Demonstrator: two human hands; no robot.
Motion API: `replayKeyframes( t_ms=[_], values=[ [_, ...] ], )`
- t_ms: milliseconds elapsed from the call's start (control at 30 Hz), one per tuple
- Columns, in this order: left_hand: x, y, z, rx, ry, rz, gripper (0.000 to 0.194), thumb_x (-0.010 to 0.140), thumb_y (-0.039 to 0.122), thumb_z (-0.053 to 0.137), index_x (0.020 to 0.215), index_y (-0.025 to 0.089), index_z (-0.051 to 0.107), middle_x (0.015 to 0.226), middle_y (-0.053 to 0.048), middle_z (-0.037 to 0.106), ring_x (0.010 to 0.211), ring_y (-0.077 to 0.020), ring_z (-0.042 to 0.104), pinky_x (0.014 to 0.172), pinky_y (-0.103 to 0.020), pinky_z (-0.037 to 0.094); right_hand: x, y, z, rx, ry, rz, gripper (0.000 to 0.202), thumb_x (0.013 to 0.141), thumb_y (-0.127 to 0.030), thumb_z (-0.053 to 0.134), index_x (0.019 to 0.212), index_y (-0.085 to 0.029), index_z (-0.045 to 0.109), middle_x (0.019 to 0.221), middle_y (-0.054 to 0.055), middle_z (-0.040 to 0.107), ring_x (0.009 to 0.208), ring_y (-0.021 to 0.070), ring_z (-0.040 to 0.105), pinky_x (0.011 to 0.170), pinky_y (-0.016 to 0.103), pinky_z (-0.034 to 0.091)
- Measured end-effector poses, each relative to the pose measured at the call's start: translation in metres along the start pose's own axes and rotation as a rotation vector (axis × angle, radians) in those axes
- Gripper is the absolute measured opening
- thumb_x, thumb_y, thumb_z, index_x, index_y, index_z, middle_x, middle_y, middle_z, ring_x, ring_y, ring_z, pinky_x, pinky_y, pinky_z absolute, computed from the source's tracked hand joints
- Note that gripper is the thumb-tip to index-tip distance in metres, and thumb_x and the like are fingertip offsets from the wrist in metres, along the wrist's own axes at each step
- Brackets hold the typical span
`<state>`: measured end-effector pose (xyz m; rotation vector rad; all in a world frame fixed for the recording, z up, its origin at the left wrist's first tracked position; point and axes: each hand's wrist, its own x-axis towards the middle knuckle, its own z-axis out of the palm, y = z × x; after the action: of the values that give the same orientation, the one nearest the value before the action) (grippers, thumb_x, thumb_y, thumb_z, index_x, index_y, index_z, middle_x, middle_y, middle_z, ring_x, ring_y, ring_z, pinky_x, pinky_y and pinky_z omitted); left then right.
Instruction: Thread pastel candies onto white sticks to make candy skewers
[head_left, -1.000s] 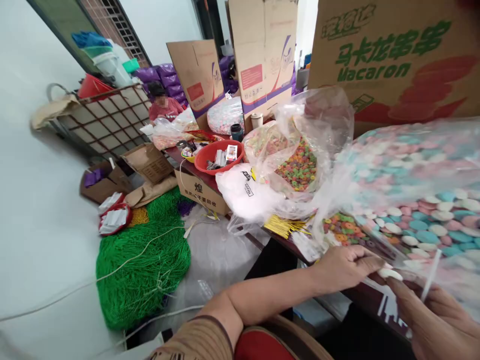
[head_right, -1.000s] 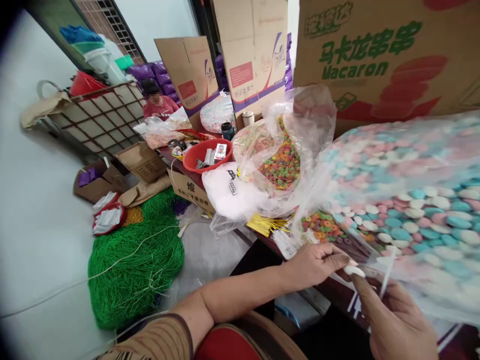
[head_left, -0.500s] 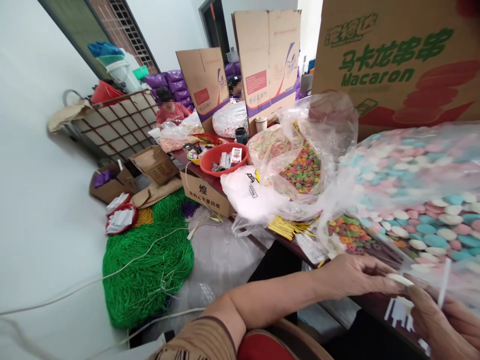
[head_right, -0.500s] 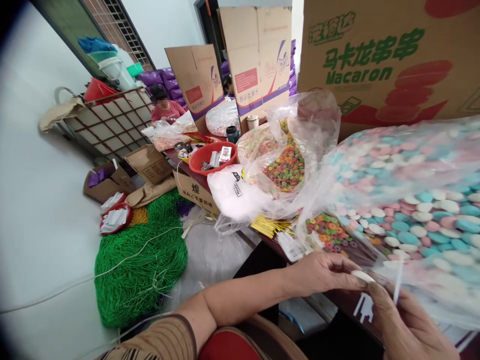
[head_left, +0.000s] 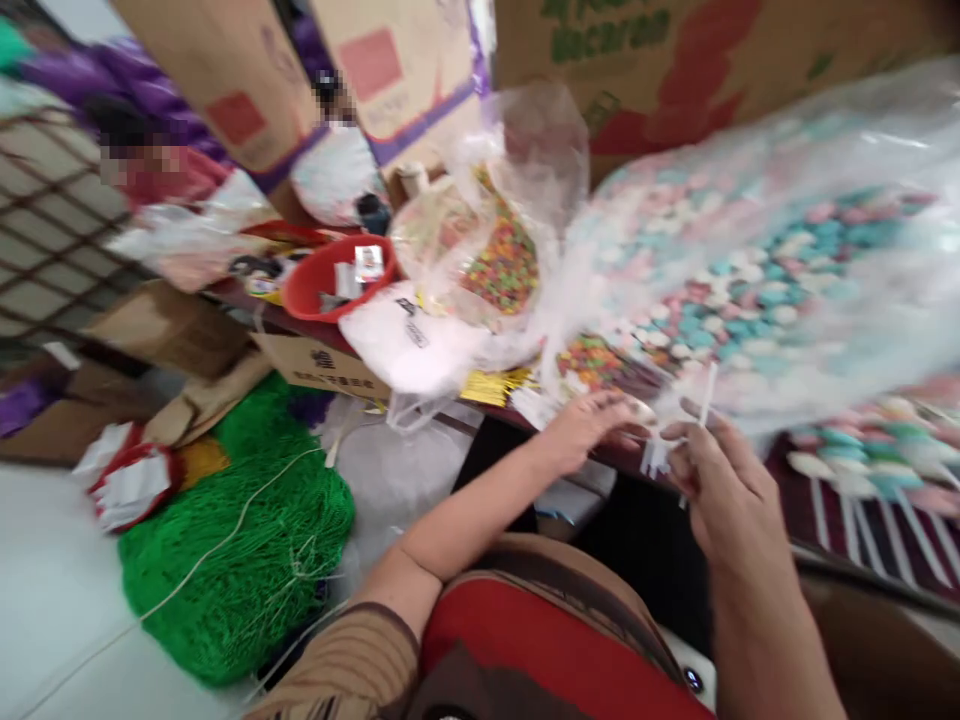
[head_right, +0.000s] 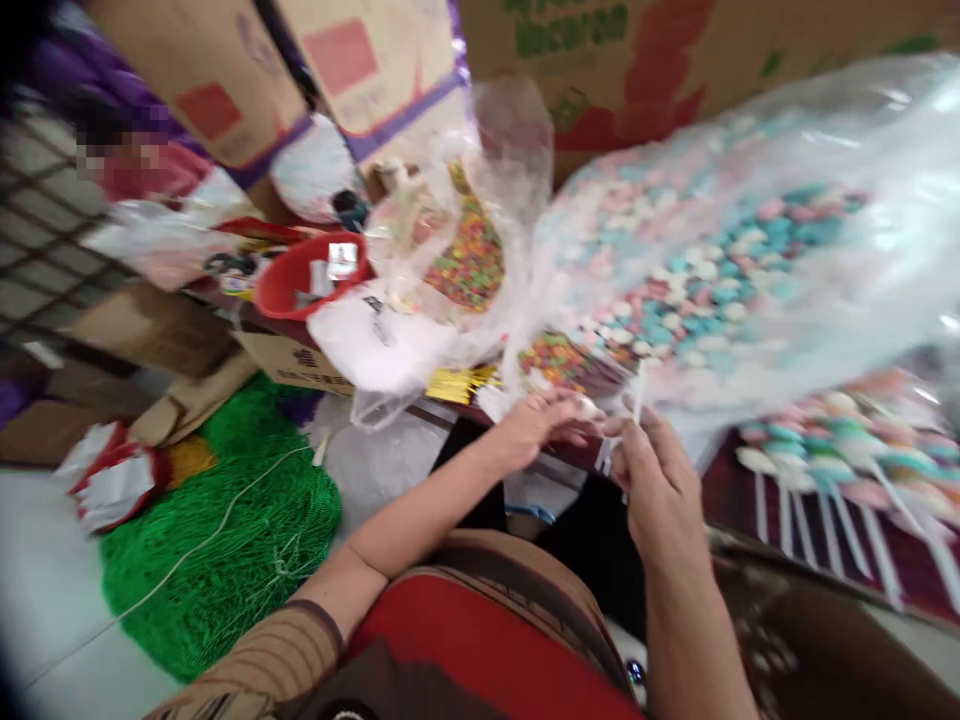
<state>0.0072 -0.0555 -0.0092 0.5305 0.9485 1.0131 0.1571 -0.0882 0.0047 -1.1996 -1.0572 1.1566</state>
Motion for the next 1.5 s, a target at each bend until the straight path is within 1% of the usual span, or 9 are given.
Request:
replayKeyframes(
  t_ms=[100, 267, 433, 600, 733, 900, 1200, 1333, 1500],
  values=[
    [-0.001, 0.007, -0.001, -0.049, -0.042, 0.014, 0.042, 0.067, 0.040, 0.092, 0.092, 0.014, 0.070, 0.088, -0.005, 0.079, 0.077, -0.0141, 0.074, 0.071, -0.023, 0.055, -0.017, -0.006, -0.002, 0.031, 0.020, 0.085, 0.024, 0.092, -0.042, 0.071, 0.105, -0.022, 0.077, 0.074, -0.001, 0.065, 0.048, 0.0065, 0.042, 0.042, 0.021, 0.029],
    [-0.001, 0.006, 0.002, -0.044, 0.051, 0.074, 0.055, 0.055, 0.043, 0.099, 0.093, 0.014, 0.071, 0.079, -0.001, 0.078, 0.067, -0.0121, 0.072, 0.070, -0.026, 0.059, -0.046, -0.008, -0.010, -0.210, -0.179, 0.159, 0.037, 0.098, -0.043, 0.058, 0.120, -0.018, 0.075, 0.054, -0.005, 0.059, 0.041, 0.0096, 0.045, 0.044, 0.023, 0.037],
    [0.002, 0.001, 0.002, -0.010, 0.032, 0.118, 0.052, 0.068, 0.049, 0.093, 0.101, 0.014, 0.074, 0.092, -0.008, 0.082, 0.088, -0.0191, 0.078, 0.086, -0.033, 0.063, -0.043, -0.010, -0.006, -0.382, -0.219, 0.039, 0.039, 0.097, -0.036, 0.053, 0.118, -0.015, 0.079, 0.045, -0.007, 0.050, 0.043, 0.0105, 0.044, 0.053, 0.025, 0.044],
    [0.006, -0.006, -0.004, 0.124, 0.018, 0.198, 0.050, 0.078, 0.055, 0.085, 0.109, 0.016, 0.077, 0.103, -0.009, 0.083, 0.098, -0.0217, 0.079, 0.093, -0.036, 0.062, -0.040, -0.007, -0.005, -0.406, -0.197, 0.042, 0.041, 0.097, -0.038, 0.053, 0.117, -0.015, 0.081, 0.046, -0.007, 0.046, 0.042, 0.0109, 0.040, 0.048, 0.025, 0.039],
    [0.005, -0.008, -0.011, 0.458, 0.045, 0.421, 0.044, 0.087, 0.056, 0.077, 0.115, 0.023, 0.079, 0.117, -0.007, 0.082, 0.104, -0.0222, 0.078, 0.097, -0.037, 0.061, -0.041, -0.008, -0.010, -0.383, -0.191, 0.095, 0.042, 0.095, -0.041, 0.055, 0.114, -0.014, 0.082, 0.048, -0.006, 0.042, 0.043, 0.0107, 0.038, 0.044, 0.024, 0.033],
    [0.002, -0.006, -0.014, 0.867, 0.092, 0.657, 0.023, 0.094, 0.042, 0.073, 0.111, 0.028, 0.082, 0.118, -0.003, 0.082, 0.113, -0.0229, 0.077, 0.105, -0.037, 0.059, -0.037, -0.020, -0.018, -0.315, -0.246, 0.225, 0.040, 0.094, -0.043, 0.058, 0.108, -0.014, 0.082, 0.049, -0.007, 0.040, 0.044, 0.0093, 0.035, 0.044, 0.023, 0.028],
    [0.001, -0.027, -0.013, 0.987, 0.106, 0.804, 0.027, 0.101, 0.035, 0.062, 0.121, 0.029, 0.079, 0.121, -0.005, 0.081, 0.110, -0.0225, 0.078, 0.102, -0.037, 0.061, -0.039, -0.007, 0.001, -0.192, -0.121, 0.221, 0.038, 0.093, -0.050, 0.061, 0.099, -0.017, 0.077, 0.047, -0.008, 0.039, 0.042, 0.0086, 0.034, 0.042, 0.023, 0.025],
    [-0.002, -0.035, -0.012, 1.116, 0.000, 0.825, 0.030, 0.103, 0.029, 0.055, 0.122, 0.025, 0.078, 0.122, -0.007, 0.081, 0.112, -0.0213, 0.077, 0.103, -0.036, 0.060, -0.033, 0.006, 0.008, -0.145, -0.061, 0.216, 0.040, 0.092, -0.059, 0.064, 0.083, -0.021, 0.066, 0.047, -0.008, 0.040, 0.040, 0.0084, 0.034, 0.040, 0.023, 0.025],
    [0.000, -0.030, -0.014, 1.134, -0.009, 0.834, 0.032, 0.105, 0.030, 0.051, 0.123, 0.024, 0.077, 0.119, -0.008, 0.082, 0.111, -0.0199, 0.077, 0.102, -0.035, 0.060, -0.025, 0.011, 0.006, -0.025, -0.113, 0.311, 0.047, 0.089, -0.067, 0.066, 0.083, -0.021, 0.061, 0.056, -0.005, 0.059, 0.041, 0.0078, 0.045, 0.041, 0.021, 0.034]
  ],
)
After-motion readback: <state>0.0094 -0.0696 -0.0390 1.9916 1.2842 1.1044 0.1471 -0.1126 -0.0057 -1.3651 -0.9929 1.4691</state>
